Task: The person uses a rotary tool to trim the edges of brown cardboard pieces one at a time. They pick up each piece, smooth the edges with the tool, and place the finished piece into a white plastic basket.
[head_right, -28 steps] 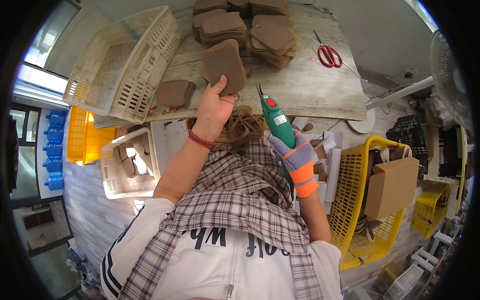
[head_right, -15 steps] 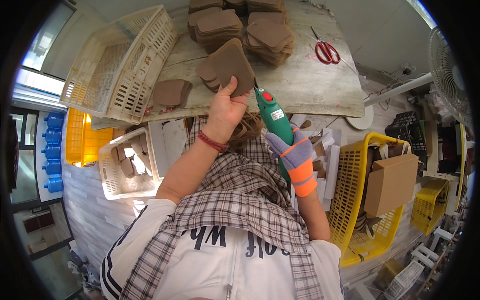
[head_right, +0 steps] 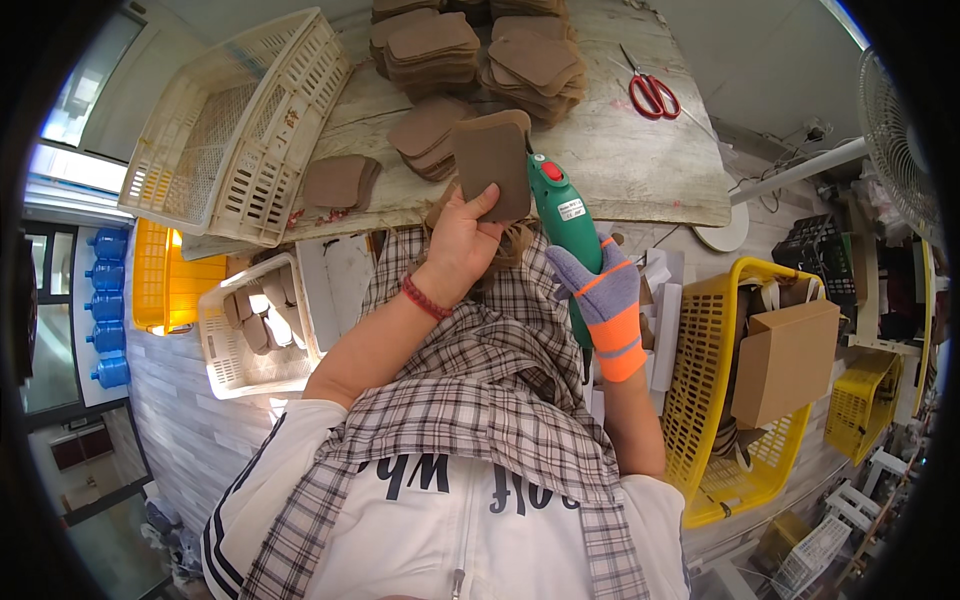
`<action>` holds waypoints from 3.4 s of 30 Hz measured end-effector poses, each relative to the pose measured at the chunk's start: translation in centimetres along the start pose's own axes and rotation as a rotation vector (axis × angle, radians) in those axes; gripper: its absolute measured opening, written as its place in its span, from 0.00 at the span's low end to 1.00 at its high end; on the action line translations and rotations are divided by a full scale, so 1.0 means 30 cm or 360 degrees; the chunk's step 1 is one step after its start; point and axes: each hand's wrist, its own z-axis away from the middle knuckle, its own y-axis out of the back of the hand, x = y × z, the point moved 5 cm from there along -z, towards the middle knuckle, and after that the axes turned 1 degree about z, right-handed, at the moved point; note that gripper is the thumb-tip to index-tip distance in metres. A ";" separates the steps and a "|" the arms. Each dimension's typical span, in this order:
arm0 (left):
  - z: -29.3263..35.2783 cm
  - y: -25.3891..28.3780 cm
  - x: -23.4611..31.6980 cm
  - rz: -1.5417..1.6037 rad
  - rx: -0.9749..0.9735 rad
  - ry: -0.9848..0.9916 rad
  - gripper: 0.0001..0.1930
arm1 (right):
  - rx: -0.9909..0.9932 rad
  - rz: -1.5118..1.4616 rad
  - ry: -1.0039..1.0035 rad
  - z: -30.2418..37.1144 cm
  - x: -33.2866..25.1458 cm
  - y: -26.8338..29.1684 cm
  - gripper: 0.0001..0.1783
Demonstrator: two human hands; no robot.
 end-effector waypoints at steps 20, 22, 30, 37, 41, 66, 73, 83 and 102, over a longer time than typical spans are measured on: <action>0.021 0.085 0.275 -0.1486 -0.0286 0.0131 0.20 | -0.0296 0.0386 -0.0144 0.070 0.041 0.058 0.25; 0.038 0.076 0.269 -0.1548 -0.0287 0.0160 0.19 | -0.0280 0.0370 -0.0112 0.067 0.062 0.053 0.26; 0.074 0.098 0.225 -0.1672 -0.0263 0.0367 0.19 | -0.0213 0.0374 -0.0125 0.046 0.041 0.013 0.25; 0.059 0.097 0.317 -0.2011 -0.0245 0.0110 0.14 | -0.0349 0.0351 -0.0175 0.064 0.032 0.026 0.22; 0.050 0.107 0.369 -0.1706 -0.0232 -0.0105 0.09 | -0.0390 0.0351 -0.0198 0.070 0.062 0.042 0.22; 0.052 0.101 0.366 -0.1640 -0.0302 0.0113 0.08 | -0.0506 0.0431 -0.0173 0.085 0.066 0.001 0.24; 0.065 0.072 0.338 -0.1873 -0.0451 0.0232 0.08 | -0.0523 0.0455 -0.0170 0.081 0.056 -0.029 0.25; 0.094 0.058 0.288 -0.1853 -0.0597 0.0432 0.19 | -0.0570 0.0484 -0.0111 0.056 0.084 -0.057 0.24; -0.139 0.288 0.841 -0.3395 0.0472 -0.1315 0.21 | -0.0367 0.0242 -0.0242 0.034 0.159 -0.001 0.23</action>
